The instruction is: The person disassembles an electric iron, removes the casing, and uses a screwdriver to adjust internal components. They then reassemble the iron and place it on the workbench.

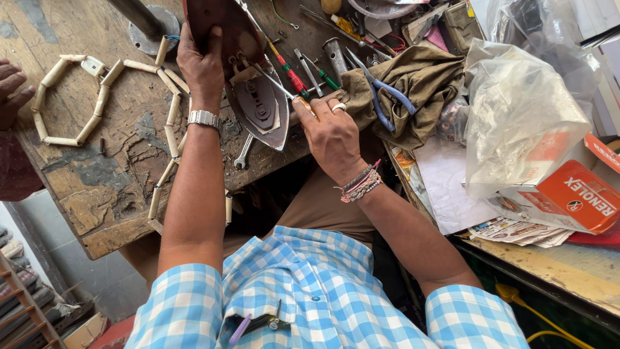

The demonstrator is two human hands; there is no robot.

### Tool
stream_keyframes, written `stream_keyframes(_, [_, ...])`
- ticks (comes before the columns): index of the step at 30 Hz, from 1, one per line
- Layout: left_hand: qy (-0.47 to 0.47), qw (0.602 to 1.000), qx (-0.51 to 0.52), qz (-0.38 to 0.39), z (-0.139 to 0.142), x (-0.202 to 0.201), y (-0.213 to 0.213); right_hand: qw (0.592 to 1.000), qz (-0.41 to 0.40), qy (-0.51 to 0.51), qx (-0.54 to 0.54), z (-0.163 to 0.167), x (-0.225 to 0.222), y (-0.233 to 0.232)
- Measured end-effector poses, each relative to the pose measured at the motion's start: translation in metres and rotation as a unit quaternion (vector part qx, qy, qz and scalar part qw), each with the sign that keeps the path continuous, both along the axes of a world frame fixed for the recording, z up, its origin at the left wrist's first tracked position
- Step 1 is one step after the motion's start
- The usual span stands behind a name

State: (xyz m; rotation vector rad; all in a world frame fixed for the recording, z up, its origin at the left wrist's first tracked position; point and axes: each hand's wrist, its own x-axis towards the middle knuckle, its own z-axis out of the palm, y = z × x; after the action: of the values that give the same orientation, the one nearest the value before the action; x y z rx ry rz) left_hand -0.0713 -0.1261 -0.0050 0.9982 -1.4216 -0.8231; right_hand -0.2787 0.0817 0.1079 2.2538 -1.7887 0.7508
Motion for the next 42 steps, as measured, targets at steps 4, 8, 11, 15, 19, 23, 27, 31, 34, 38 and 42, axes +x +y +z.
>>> stream_keyframes(4, [0.01, 1.0, 0.004, -0.01, 0.003, 0.0, 0.001, 1.0, 0.008, 0.007, -0.013, -0.007, -0.007, -0.002])
stream_keyframes(8, [0.0, 1.0, 0.004, -0.007, 0.009, 0.0, 0.002, 0.998, 0.027, 0.04, -0.031, -0.011, -0.021, -0.007])
stream_keyframes(11, [-0.008, 1.0, -0.002, 0.003, 0.009, 0.0, 0.003, 0.994, 0.038, 0.096, -0.023, -0.013, -0.022, -0.006])
stream_keyframes(15, [-0.012, 1.0, 0.009, 0.008, 0.007, -0.001, 0.002, 0.992, 0.036, 0.111, 0.051, -0.014, -0.014, -0.003])
stream_keyframes(19, [-0.005, 1.0, -0.028, 0.003, 0.005, -0.001, 0.0, 0.99, 0.034, 0.14, -0.01, -0.01, -0.01, -0.004])
stream_keyframes(23, [-0.003, 1.0, 0.017, 0.005, 0.007, -0.001, 0.001, 0.994, 0.026, 0.102, 0.015, -0.004, -0.008, -0.005])
stream_keyframes(27, [0.003, 1.0, 0.004, -0.008, 0.01, -0.001, 0.0, 0.986, 0.033, 0.162, 0.029, 0.001, -0.005, -0.007])
stream_keyframes(31, [-0.012, 1.0, -0.006, -0.004, 0.012, -0.001, 0.001, 0.984, 0.025, 0.176, 0.02, 0.006, 0.0, -0.009])
stream_keyframes(34, [0.008, 0.999, 0.041, -0.013, 0.013, 0.0, 0.0, 0.984, 0.011, 0.161, 0.07, 0.01, 0.002, -0.012])
stream_keyframes(38, [0.0, 1.0, 0.012, -0.018, 0.015, 0.001, -0.002, 0.976, 0.008, 0.194, 0.096, 0.009, 0.006, -0.015])
stream_keyframes(42, [0.028, 0.999, 0.024, -0.031, 0.016, 0.001, -0.001, 0.981, -0.028, -0.109, 0.159, 0.0, 0.006, -0.023])
